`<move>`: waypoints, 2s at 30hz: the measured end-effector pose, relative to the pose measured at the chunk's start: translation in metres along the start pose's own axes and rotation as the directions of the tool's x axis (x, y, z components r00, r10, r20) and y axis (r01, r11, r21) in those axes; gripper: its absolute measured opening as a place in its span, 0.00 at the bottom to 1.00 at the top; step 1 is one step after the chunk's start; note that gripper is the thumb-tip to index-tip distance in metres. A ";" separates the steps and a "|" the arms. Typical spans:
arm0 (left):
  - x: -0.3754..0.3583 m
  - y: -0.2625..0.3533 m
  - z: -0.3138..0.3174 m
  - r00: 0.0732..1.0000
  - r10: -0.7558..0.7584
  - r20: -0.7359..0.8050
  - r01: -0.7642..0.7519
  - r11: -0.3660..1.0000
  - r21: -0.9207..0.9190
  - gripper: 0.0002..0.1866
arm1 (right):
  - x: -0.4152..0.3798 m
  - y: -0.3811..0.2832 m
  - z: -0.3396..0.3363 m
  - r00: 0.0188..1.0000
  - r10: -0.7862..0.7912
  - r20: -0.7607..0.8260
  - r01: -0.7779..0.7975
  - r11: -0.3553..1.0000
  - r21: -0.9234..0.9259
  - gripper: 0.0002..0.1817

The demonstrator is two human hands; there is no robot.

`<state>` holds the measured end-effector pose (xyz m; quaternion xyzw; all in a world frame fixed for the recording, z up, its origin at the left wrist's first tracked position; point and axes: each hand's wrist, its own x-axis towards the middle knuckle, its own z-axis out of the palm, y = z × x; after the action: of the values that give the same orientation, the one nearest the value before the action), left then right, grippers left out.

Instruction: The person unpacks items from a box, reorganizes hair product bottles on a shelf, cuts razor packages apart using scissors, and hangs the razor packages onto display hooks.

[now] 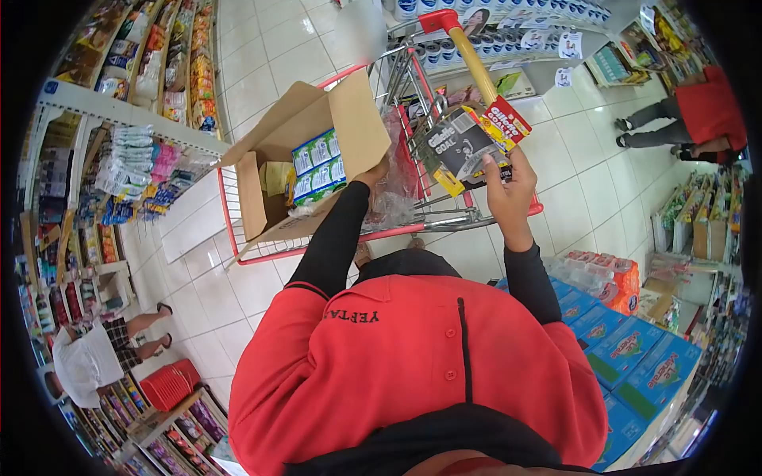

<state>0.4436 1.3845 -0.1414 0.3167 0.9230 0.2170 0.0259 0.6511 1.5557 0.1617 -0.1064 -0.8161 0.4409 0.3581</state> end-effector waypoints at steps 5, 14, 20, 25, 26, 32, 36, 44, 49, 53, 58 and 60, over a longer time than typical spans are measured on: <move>-0.017 0.050 -0.108 0.929 -0.265 0.258 0.368 0.730 -0.575 0.14 | -0.002 0.011 0.005 0.992 0.126 -0.012 -0.124 0.985 0.116 0.07; 0.026 0.102 -0.255 0.898 -0.308 0.316 0.421 0.383 -0.823 0.10 | 0.004 0.000 0.016 0.999 -0.039 -0.005 0.039 0.998 0.049 0.09; 0.015 0.090 -0.032 0.937 -0.264 -0.227 0.239 0.962 -0.132 0.28 | -0.007 0.010 0.033 0.998 -0.042 -0.038 0.042 0.999 -0.002 0.11; -0.029 0.071 -0.056 0.989 -0.063 0.133 0.018 0.947 0.320 0.24 | -0.006 0.008 0.036 0.994 -0.010 -0.106 0.004 0.998 -0.064 0.08; -0.031 0.066 -0.060 0.967 -0.125 0.221 0.049 0.945 0.322 0.23 | -0.006 0.008 0.037 0.991 0.024 -0.132 -0.029 0.999 -0.035 0.07; -0.034 0.057 -0.058 0.967 -0.016 -0.254 0.061 0.983 0.172 0.11 | 0.015 -0.019 0.080 0.990 0.087 -0.107 -0.112 0.961 -0.254 0.10; -0.034 0.095 -0.145 0.838 -0.486 0.248 0.294 0.020 -0.956 0.12 | 0.028 -0.012 0.138 0.966 0.230 0.120 -0.171 0.913 -0.371 0.10; -0.056 0.097 -0.181 0.871 -0.383 0.309 0.263 -0.169 -0.950 0.10 | -0.054 0.110 0.222 0.776 0.468 0.423 -0.326 0.872 -0.366 0.15; -0.049 0.088 -0.182 0.874 -0.381 0.301 0.269 -0.135 -0.954 0.10 | -0.079 0.127 0.222 0.460 0.532 0.711 0.136 0.748 -0.649 0.10; -0.046 0.084 -0.175 0.866 -0.384 0.321 0.299 -0.118 -0.947 0.11 | -0.014 0.039 0.179 0.770 0.399 0.497 0.123 0.673 -0.729 0.11; -0.048 0.090 -0.176 0.846 -0.389 0.366 0.326 -0.166 -0.931 0.09 | -0.025 0.062 0.181 0.964 0.188 0.190 0.060 0.541 -0.839 0.12; -0.047 0.088 -0.172 0.847 -0.388 0.365 0.324 -0.168 -0.931 0.09 | -0.037 0.074 0.187 0.931 0.289 0.221 0.013 0.580 -0.814 0.11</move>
<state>0.5001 1.3523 0.0467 -0.0740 0.5281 0.7977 0.2817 0.5409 1.4611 0.0180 -0.2451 -0.9630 0.0627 0.0929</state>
